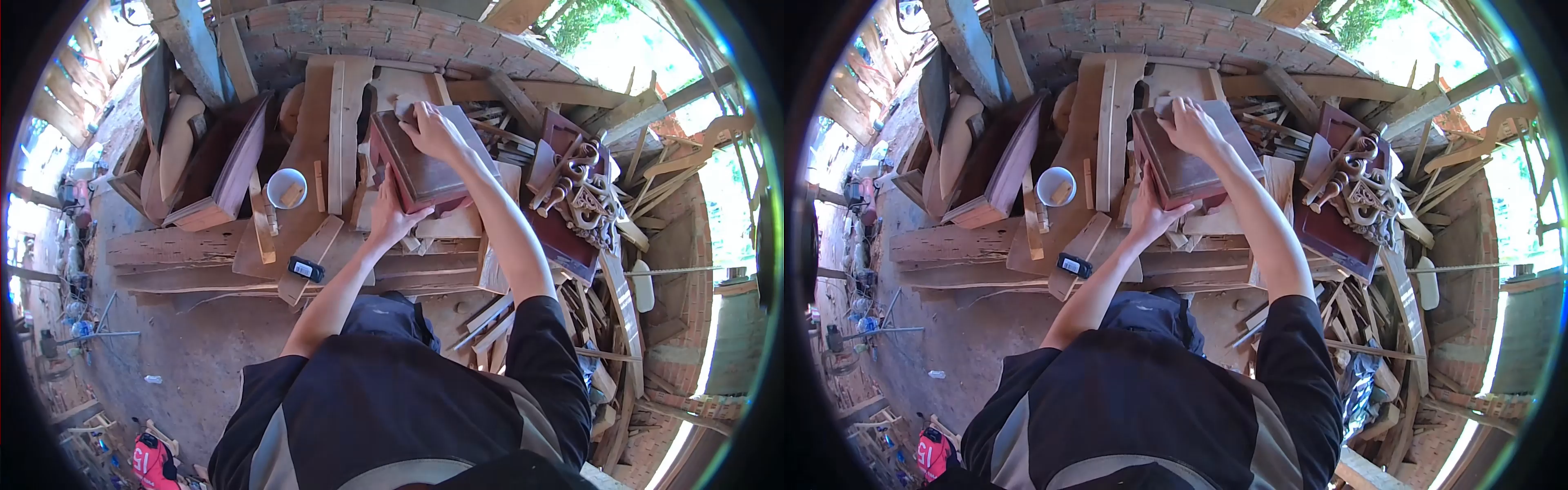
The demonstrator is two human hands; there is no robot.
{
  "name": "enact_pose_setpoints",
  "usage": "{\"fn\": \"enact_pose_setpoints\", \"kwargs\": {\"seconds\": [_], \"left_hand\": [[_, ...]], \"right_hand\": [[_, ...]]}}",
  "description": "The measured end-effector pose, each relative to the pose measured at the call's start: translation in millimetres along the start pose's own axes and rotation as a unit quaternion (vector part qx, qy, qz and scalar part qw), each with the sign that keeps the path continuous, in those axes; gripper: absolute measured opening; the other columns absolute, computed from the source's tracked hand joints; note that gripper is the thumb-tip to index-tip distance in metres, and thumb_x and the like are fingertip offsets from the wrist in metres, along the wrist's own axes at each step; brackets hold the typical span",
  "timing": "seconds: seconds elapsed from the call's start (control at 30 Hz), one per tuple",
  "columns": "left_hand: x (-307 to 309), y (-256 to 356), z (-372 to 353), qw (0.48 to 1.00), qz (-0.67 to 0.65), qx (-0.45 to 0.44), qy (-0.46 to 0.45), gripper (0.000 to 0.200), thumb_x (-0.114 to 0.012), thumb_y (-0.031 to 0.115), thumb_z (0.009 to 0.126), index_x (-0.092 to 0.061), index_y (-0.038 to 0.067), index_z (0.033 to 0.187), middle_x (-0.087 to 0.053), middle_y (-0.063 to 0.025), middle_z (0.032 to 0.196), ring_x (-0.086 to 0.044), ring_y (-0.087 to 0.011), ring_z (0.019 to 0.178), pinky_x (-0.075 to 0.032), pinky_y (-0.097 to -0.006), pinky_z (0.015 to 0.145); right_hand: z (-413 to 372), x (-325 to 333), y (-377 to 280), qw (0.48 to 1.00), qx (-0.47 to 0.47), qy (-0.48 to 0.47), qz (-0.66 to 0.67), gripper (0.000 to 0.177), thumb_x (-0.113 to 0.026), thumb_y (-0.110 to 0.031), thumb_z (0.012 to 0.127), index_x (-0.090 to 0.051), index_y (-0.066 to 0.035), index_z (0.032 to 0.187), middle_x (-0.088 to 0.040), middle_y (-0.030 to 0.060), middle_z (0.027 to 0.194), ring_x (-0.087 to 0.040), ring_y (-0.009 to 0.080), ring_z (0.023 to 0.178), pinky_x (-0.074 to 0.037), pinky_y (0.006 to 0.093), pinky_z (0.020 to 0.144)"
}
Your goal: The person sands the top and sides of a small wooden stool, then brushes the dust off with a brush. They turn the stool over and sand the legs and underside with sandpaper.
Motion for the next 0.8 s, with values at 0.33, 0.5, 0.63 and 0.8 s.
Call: {"fn": "enact_pose_setpoints", "kwargs": {"seconds": [0.33,0.5,0.63,0.8], "left_hand": [[-4,-7,1,0.999,-0.022,0.033,-0.022,0.129,-0.092,0.04,0.066,-0.012,-0.004,0.156,-0.05,-0.0258,0.139,-0.056,-0.0406,0.123,-0.052,-0.0428,0.097],[-2,-5,0,0.999,-0.017,0.039,-0.031,0.129,-0.092,0.041,0.066,-0.012,-0.004,0.156,-0.05,-0.0269,0.139,-0.057,-0.0408,0.122,-0.052,-0.0428,0.097],[-3,-3,5,0.999,-0.017,0.027,-0.019,0.129,-0.092,0.041,0.066,-0.012,-0.005,0.156,-0.05,-0.0274,0.139,-0.057,-0.041,0.122,-0.052,-0.0429,0.096],[-2,-4,-1,1.0,-0.017,0.011,-0.009,0.129,-0.092,0.041,0.066,-0.011,-0.005,0.156,-0.051,-0.0256,0.137,-0.057,-0.0408,0.121,-0.053,-0.0434,0.095]], "right_hand": [[27,-23,18,0.993,-0.06,-0.1,0.03,0.039,-0.048,-0.031,0.101,-0.062,-0.009,0.131,-0.058,0.0198,0.139,-0.06,0.0405,0.119,-0.045,0.0502,0.104],[23,-27,13,0.996,0.046,-0.048,0.057,0.04,-0.044,-0.031,0.104,-0.064,-0.004,0.126,-0.06,0.0227,0.134,-0.061,0.0408,0.117,-0.042,0.0509,0.107],[27,-9,41,0.975,-0.187,-0.095,-0.075,0.039,-0.044,-0.027,0.101,-0.074,-0.001,0.102,-0.071,0.026,0.105,-0.066,0.0425,0.106,-0.053,0.0521,0.091],[23,-15,-30,0.987,-0.013,-0.098,0.125,0.038,-0.044,-0.028,0.101,-0.072,-0.002,0.102,-0.069,0.0277,0.106,-0.067,0.0441,0.099,-0.052,0.0531,0.089]]}}
Point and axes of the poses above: each hand's wrist, its own z-axis towards the middle knuckle, its own x-axis out of the back of the hand, y = z × x, the point moved 10 cm from there along z, towards the middle knuckle
